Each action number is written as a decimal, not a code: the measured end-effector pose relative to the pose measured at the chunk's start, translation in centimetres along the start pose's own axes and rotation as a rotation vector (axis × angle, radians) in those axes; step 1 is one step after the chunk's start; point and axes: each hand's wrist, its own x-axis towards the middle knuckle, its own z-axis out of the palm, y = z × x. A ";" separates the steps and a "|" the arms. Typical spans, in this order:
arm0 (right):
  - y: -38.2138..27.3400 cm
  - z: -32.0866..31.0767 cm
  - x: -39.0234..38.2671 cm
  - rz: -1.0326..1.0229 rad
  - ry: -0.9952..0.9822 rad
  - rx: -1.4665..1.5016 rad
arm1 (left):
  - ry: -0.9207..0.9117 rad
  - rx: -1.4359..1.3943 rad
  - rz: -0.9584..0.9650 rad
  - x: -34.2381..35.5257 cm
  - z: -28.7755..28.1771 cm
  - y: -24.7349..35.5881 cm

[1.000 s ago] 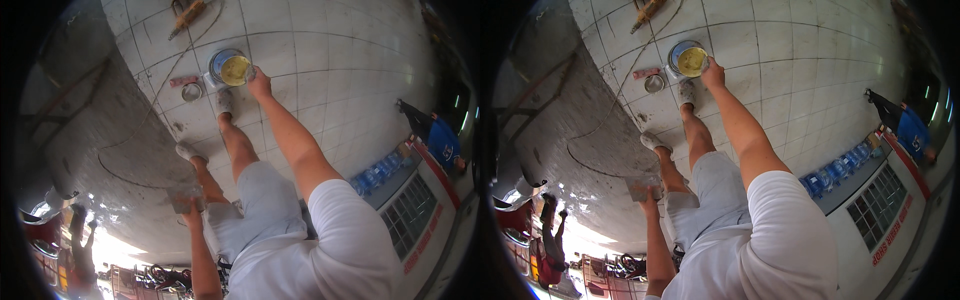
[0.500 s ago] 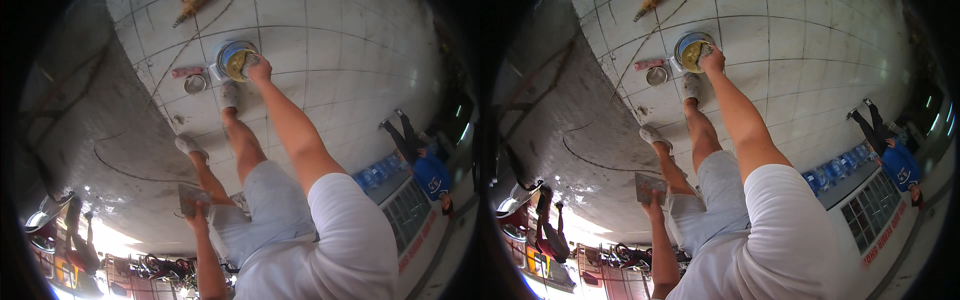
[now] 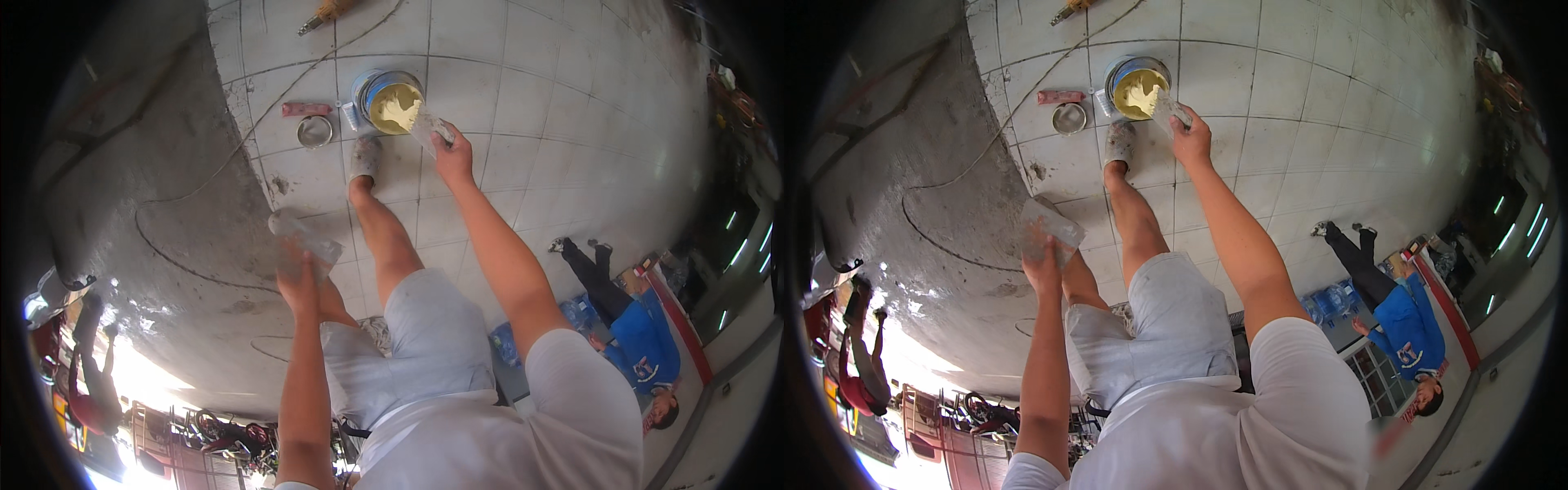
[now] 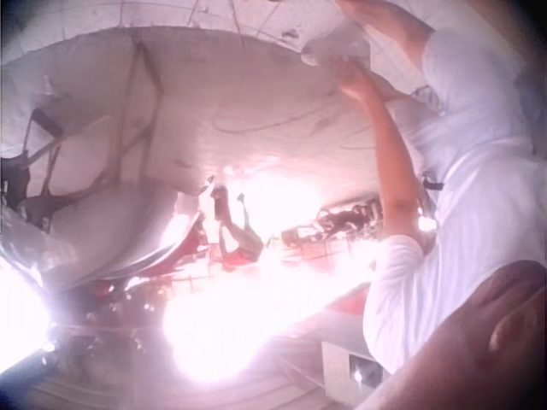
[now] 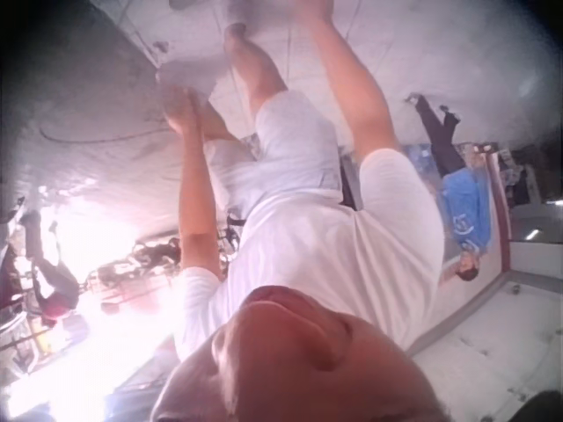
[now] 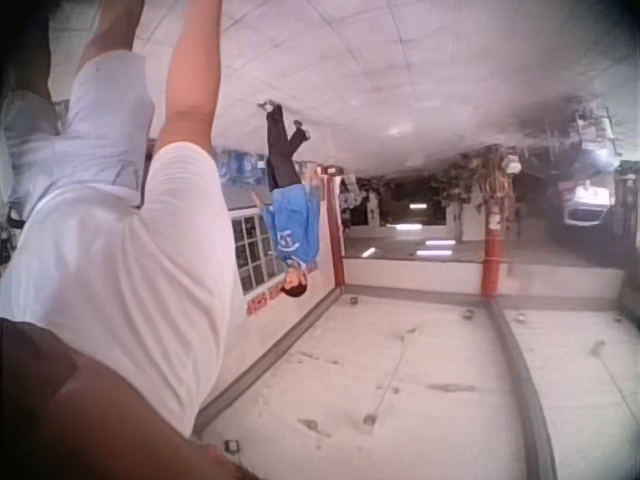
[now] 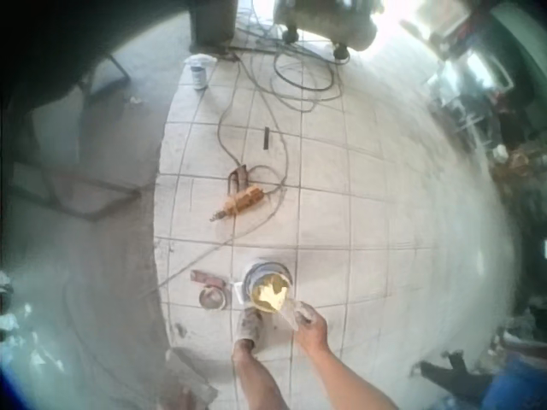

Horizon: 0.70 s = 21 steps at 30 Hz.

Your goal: The person scoops body filler from a can onto a metal spreader, mixes it with a hardener, and applies the compound to a detached car bumper using the spreader. The person smooths the filler across the bumper surface to fill imperfections.

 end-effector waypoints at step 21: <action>-19.1 -15.1 -19.2 -0.664 0.047 -0.089 | -0.641 -0.653 -0.149 6.5 12.8 17.2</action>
